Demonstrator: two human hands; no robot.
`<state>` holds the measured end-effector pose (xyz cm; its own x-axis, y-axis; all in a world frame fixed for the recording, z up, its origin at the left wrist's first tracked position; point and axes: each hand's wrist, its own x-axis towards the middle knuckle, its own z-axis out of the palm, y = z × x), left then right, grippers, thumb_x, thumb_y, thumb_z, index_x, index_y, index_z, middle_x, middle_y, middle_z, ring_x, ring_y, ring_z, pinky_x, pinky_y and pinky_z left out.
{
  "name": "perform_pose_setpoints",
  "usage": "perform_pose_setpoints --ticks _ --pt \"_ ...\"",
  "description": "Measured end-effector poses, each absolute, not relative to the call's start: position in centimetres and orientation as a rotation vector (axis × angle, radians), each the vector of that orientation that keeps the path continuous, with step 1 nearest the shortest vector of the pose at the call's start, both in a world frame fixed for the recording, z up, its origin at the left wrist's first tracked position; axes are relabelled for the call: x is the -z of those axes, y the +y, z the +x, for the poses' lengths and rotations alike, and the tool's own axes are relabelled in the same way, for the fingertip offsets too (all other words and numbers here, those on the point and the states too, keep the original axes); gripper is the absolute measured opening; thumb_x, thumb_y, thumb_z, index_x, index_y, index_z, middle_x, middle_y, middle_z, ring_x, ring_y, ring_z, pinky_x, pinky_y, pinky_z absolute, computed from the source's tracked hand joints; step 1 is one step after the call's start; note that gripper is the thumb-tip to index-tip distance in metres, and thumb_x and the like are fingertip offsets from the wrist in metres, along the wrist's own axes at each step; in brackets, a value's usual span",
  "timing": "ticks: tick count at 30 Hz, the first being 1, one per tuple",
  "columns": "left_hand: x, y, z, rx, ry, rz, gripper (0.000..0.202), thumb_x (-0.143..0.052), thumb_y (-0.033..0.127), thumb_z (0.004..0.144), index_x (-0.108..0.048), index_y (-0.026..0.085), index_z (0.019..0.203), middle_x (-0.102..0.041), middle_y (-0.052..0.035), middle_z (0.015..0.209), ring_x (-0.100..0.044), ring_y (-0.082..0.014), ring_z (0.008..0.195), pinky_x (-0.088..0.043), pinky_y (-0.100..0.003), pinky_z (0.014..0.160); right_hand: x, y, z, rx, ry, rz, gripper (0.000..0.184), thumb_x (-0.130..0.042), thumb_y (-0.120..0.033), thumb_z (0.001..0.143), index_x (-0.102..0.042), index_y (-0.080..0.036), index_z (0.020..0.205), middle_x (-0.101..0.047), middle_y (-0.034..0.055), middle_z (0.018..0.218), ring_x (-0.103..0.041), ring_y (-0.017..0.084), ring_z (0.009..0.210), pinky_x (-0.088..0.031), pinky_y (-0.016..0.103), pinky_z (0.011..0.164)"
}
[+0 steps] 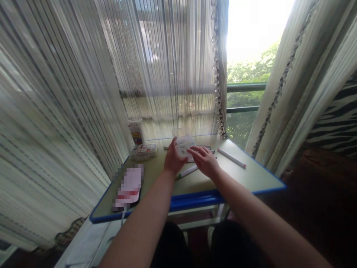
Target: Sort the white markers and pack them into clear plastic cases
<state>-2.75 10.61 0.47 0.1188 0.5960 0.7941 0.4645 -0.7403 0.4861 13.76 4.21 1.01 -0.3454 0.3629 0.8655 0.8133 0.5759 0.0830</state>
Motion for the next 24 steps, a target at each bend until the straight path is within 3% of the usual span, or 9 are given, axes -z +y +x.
perform_pose_setpoints --ticks 5,18,24 --pt "-0.7 10.5 -3.1 -1.672 1.055 2.351 0.097 -0.073 0.025 0.063 -0.020 0.022 0.145 -0.052 -0.0152 0.131 -0.056 -0.0283 0.116 -0.049 -0.044 0.095 -0.9 4.0 13.7 0.702 -1.850 -0.975 0.022 -0.047 -0.024 0.091 -0.064 -0.021 0.104 -0.060 0.0107 0.104 -0.055 0.022 0.095 -0.048 0.037 0.085" --pt "-0.7 10.2 -3.1 -1.741 0.958 2.368 0.099 -0.075 0.027 0.060 -0.021 0.026 0.143 -0.048 -0.0150 0.134 -0.049 -0.0329 0.123 -0.045 -0.050 0.100 -0.6 4.5 14.6 0.605 -1.772 -1.020 0.023 -0.045 -0.023 0.088 -0.051 -0.018 0.109 -0.057 0.0124 0.104 -0.054 0.024 0.098 -0.048 0.038 0.084" --pt "-0.7 10.0 -3.0 -1.744 0.978 2.344 0.101 -0.075 0.018 0.056 -0.023 0.028 0.141 -0.046 -0.0118 0.137 -0.047 -0.0327 0.125 -0.044 -0.051 0.103 -0.4 3.8 15.2 0.431 -2.065 -1.231 0.021 -0.054 -0.016 0.068 -0.058 -0.017 0.089 -0.059 0.0101 0.091 -0.052 0.025 0.089 -0.045 0.038 0.081"
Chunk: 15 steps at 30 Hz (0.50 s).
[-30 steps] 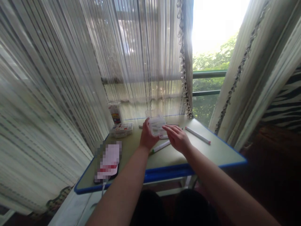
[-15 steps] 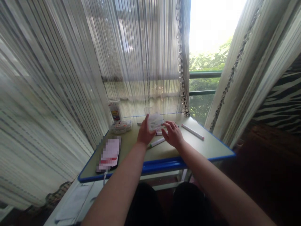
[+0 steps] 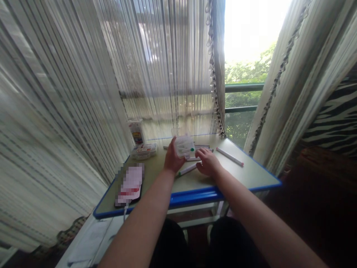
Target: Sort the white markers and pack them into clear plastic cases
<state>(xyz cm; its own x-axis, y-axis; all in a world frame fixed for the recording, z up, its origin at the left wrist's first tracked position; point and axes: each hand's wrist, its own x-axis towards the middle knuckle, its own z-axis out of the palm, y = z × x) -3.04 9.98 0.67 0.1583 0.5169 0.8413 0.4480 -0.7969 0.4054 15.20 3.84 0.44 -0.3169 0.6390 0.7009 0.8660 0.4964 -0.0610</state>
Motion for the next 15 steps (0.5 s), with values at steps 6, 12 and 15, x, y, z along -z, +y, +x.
perform_pose_setpoints --ticks 6,12,15 --pt "-0.5 10.1 -3.1 -1.783 0.970 2.307 0.098 -0.071 0.011 0.057 -0.024 0.030 0.141 -0.046 -0.0101 0.137 -0.045 -0.0310 0.128 -0.043 -0.052 0.105 -0.7 3.3 13.9 0.336 -2.407 -1.314 0.016 -0.054 -0.015 0.070 -0.064 -0.019 0.082 -0.065 0.0078 0.087 -0.052 0.023 0.089 -0.041 0.036 0.082" --pt "-0.5 10.4 -3.0 -1.794 0.948 2.287 0.096 -0.069 0.012 0.057 -0.024 0.028 0.141 -0.047 -0.0105 0.136 -0.047 -0.0294 0.127 -0.041 -0.049 0.106 -1.2 2.9 13.3 0.367 -2.447 -1.345 0.016 -0.049 -0.013 0.075 -0.065 -0.016 0.076 -0.066 0.0094 0.083 -0.052 0.022 0.085 -0.041 0.035 0.079" --pt "-0.6 10.2 -3.0 -1.798 0.958 2.287 0.094 -0.068 0.011 0.057 -0.025 0.026 0.140 -0.047 -0.0126 0.135 -0.048 -0.0298 0.125 -0.042 -0.050 0.105 -1.4 2.7 13.3 0.438 -2.460 -1.302 0.019 -0.047 -0.011 0.075 -0.065 -0.014 0.080 -0.066 0.0103 0.084 -0.052 0.022 0.083 -0.041 0.034 0.078"
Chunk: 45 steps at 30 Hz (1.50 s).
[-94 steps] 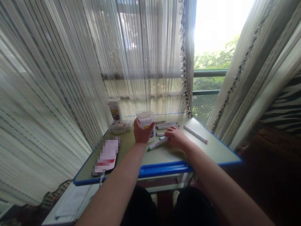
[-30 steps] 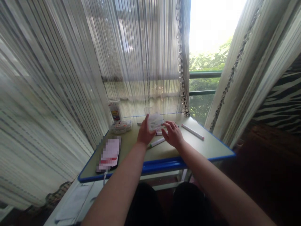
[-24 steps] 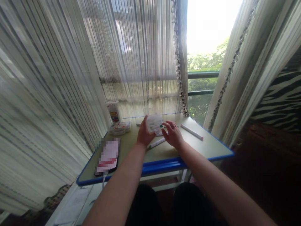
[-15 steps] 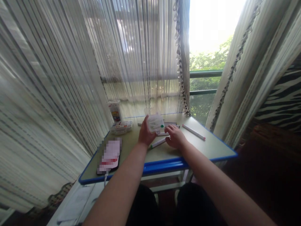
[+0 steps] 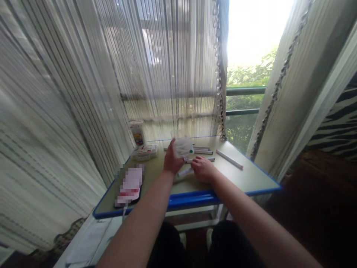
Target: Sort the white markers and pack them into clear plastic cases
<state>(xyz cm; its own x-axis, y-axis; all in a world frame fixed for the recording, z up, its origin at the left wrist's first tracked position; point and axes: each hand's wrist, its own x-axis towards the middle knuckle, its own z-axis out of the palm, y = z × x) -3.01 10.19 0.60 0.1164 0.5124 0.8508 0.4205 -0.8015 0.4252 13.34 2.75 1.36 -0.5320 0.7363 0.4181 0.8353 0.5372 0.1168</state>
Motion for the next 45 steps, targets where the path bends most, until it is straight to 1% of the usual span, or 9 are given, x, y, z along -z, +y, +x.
perform_pose_setpoints --ticks 6,14,22,26,29,34,37,40,45 --pt "-0.6 10.2 -3.2 -1.805 1.002 2.315 0.095 -0.070 0.013 0.058 -0.025 0.027 0.141 -0.047 -0.0133 0.136 -0.049 -0.0306 0.124 -0.044 -0.050 0.103 -1.2 2.8 13.3 0.452 -2.466 -1.270 0.019 -0.049 -0.012 0.074 -0.065 -0.013 0.084 -0.067 0.0108 0.086 -0.055 0.023 0.085 -0.042 0.034 0.080" --pt "-0.6 10.3 -3.4 -1.807 1.006 2.327 0.094 -0.070 0.017 0.059 -0.026 0.027 0.141 -0.048 -0.0133 0.135 -0.050 -0.0313 0.123 -0.045 -0.049 0.102 -1.1 3.0 13.1 0.322 -2.440 -1.458 0.018 -0.052 -0.017 0.074 -0.067 -0.015 0.083 -0.071 0.0107 0.091 -0.062 0.023 0.088 -0.045 0.031 0.080" --pt "-0.5 10.2 -3.2 -1.798 1.031 2.331 0.094 -0.071 0.017 0.057 -0.028 0.026 0.140 -0.050 -0.0121 0.135 -0.051 -0.0304 0.122 -0.046 -0.046 0.102 -0.8 3.3 13.0 0.333 -2.410 -1.485 0.019 -0.051 -0.019 0.076 -0.068 -0.017 0.083 -0.071 0.0109 0.089 -0.062 0.024 0.085 -0.045 0.033 0.076" --pt "-0.7 9.5 -3.1 -1.778 1.074 2.329 0.091 -0.070 0.016 0.057 -0.029 0.022 0.139 -0.050 -0.0145 0.133 -0.051 -0.0308 0.122 -0.044 -0.046 0.103 -0.7 3.0 13.8 0.331 -2.392 -1.410 0.019 -0.052 -0.015 0.072 -0.067 -0.017 0.083 -0.069 0.0110 0.090 -0.058 0.026 0.094 -0.043 0.038 0.086" --pt "-0.8 9.1 -3.1 -1.789 1.103 2.330 0.091 -0.068 0.013 0.059 -0.027 0.023 0.139 -0.049 -0.0140 0.134 -0.049 -0.0298 0.124 -0.043 -0.047 0.103 -0.7 2.3 14.6 0.407 -2.031 -1.205 0.021 -0.048 -0.008 0.070 -0.064 -0.017 0.080 -0.066 0.0105 0.084 -0.057 0.024 0.089 -0.043 0.038 0.087" --pt "-0.7 9.1 -3.1 -1.766 1.068 2.353 0.092 -0.069 0.013 0.059 -0.025 0.025 0.139 -0.049 -0.0128 0.135 -0.048 -0.0292 0.125 -0.042 -0.049 0.104 -0.9 1.4 14.2 0.514 -1.424 -0.994 0.022 -0.047 -0.020 0.083 -0.062 -0.021 0.100 -0.060 0.0108 0.109 -0.054 0.025 0.104 -0.043 0.044 0.091" --pt "-0.7 9.1 -3.0 -1.756 1.080 2.356 0.093 -0.071 0.015 0.059 -0.025 0.024 0.139 -0.048 -0.0140 0.136 -0.047 -0.0299 0.127 -0.041 -0.049 0.105 -0.7 1.6 13.5 0.510 -1.245 -1.070 0.025 -0.045 -0.028 0.090 -0.060 -0.021 0.109 -0.061 0.0112 0.102 -0.057 0.025 0.098 -0.045 0.045 0.088" --pt "-0.8 9.0 -3.0 -1.740 1.079 2.363 0.092 -0.071 0.015 0.059 -0.025 0.023 0.139 -0.048 -0.0149 0.136 -0.047 -0.0297 0.127 -0.041 -0.048 0.105 -0.2 2.0 13.1 0.404 -1.290 -1.075 0.026 -0.043 -0.031 0.093 -0.061 -0.019 0.107 -0.064 0.0106 0.093 -0.059 0.023 0.090 -0.048 0.040 0.084" --pt "-0.9 9.0 -3.1 -1.746 1.052 2.362 0.091 -0.070 0.018 0.060 -0.025 0.022 0.139 -0.049 -0.0149 0.135 -0.049 -0.0287 0.125 -0.043 -0.046 0.103 0.4 2.3 12.9 0.214 -1.414 -1.052 0.029 -0.045 -0.038 0.091 -0.064 -0.018 0.103 -0.066 0.0114 0.097 -0.062 0.023 0.092 -0.050 0.038 0.084"
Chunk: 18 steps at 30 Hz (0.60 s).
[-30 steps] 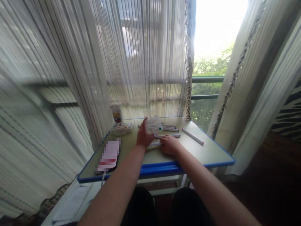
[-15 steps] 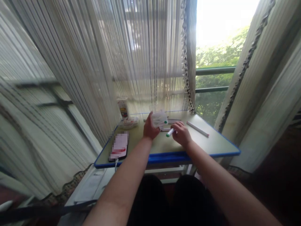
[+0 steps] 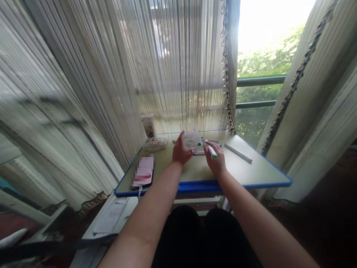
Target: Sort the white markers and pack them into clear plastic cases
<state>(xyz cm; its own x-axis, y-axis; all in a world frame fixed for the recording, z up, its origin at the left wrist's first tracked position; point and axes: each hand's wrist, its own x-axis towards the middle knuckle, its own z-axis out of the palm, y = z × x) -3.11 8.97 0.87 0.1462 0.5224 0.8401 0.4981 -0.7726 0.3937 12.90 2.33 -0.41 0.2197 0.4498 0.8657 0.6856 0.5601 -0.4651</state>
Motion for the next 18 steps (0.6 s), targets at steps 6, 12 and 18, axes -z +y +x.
perform_pose_setpoints --ticks 6,12,18 --pt "-0.9 8.9 -3.2 -1.729 1.084 2.371 0.090 -0.070 0.019 0.060 -0.026 0.019 0.139 -0.048 -0.0160 0.135 -0.048 -0.0299 0.125 -0.043 -0.046 0.104 0.7 3.1 12.9 0.072 -1.401 -1.184 0.043 -0.038 -0.048 0.091 -0.066 -0.017 0.101 -0.069 0.0134 0.100 -0.064 0.024 0.091 -0.050 0.037 0.082" --pt "-0.9 8.5 -3.2 -1.710 1.103 2.347 0.089 -0.072 0.020 0.061 -0.028 0.019 0.138 -0.051 -0.0164 0.132 -0.050 -0.0313 0.123 -0.044 -0.047 0.102 1.0 3.5 12.9 -0.086 -1.359 -1.335 0.047 -0.043 -0.058 0.084 -0.062 -0.016 0.093 -0.070 0.0101 0.074 -0.066 0.024 0.070 -0.047 0.031 0.064" --pt "-0.8 9.3 -3.1 -1.731 1.104 2.360 0.092 -0.072 0.021 0.060 -0.027 0.021 0.140 -0.052 -0.0146 0.131 -0.052 -0.0296 0.121 -0.046 -0.046 0.100 0.8 3.5 13.0 -0.030 -1.341 -1.366 0.037 -0.045 -0.053 0.084 -0.061 -0.020 0.082 -0.064 0.0045 0.063 -0.061 0.020 0.061 -0.043 0.028 0.059"
